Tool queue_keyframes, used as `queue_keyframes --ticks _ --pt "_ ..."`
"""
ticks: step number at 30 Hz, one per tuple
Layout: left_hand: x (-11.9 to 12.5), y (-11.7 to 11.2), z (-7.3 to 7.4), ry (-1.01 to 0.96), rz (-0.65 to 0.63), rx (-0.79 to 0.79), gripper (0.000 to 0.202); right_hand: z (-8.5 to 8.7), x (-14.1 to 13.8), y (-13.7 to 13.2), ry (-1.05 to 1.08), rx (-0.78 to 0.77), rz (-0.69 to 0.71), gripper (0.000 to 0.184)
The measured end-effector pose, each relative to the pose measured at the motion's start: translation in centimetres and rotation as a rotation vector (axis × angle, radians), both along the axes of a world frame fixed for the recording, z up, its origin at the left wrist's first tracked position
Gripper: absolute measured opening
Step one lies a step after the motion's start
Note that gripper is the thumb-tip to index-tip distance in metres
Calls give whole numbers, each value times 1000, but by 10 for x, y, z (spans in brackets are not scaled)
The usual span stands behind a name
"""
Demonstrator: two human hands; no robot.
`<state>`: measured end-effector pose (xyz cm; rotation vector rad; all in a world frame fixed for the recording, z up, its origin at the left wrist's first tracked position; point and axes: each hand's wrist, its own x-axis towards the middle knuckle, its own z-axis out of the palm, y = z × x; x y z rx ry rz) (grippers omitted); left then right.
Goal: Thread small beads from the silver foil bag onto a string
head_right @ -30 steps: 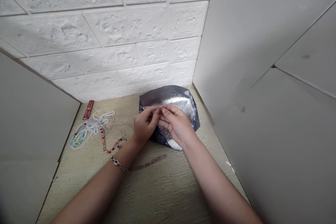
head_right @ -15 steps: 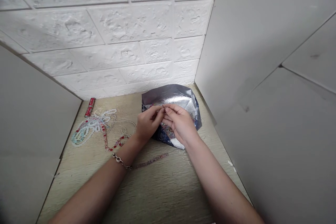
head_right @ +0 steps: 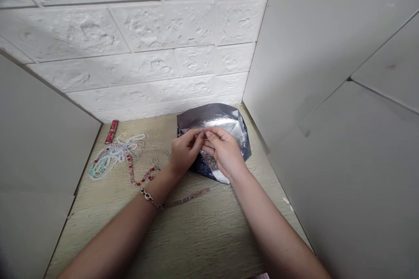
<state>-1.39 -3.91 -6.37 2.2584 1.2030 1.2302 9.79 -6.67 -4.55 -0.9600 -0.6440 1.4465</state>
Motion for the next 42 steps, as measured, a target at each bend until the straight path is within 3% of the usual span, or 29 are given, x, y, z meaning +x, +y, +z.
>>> queue_keyframes --ticks 19,34,38,42 --pt "-1 2 -6 18 -15 180 20 0 -3 -1 15 -23 -26 17" --pt "-1 2 -4 6 5 152 21 1 -4 -1 20 -21 -36 17" --pt "-1 2 -4 7 -9 156 21 0 -3 1 -33 -4 -36 15" --pt "-2 2 -6 -6 -36 180 21 -2 -2 2 -244 26 -39 12"
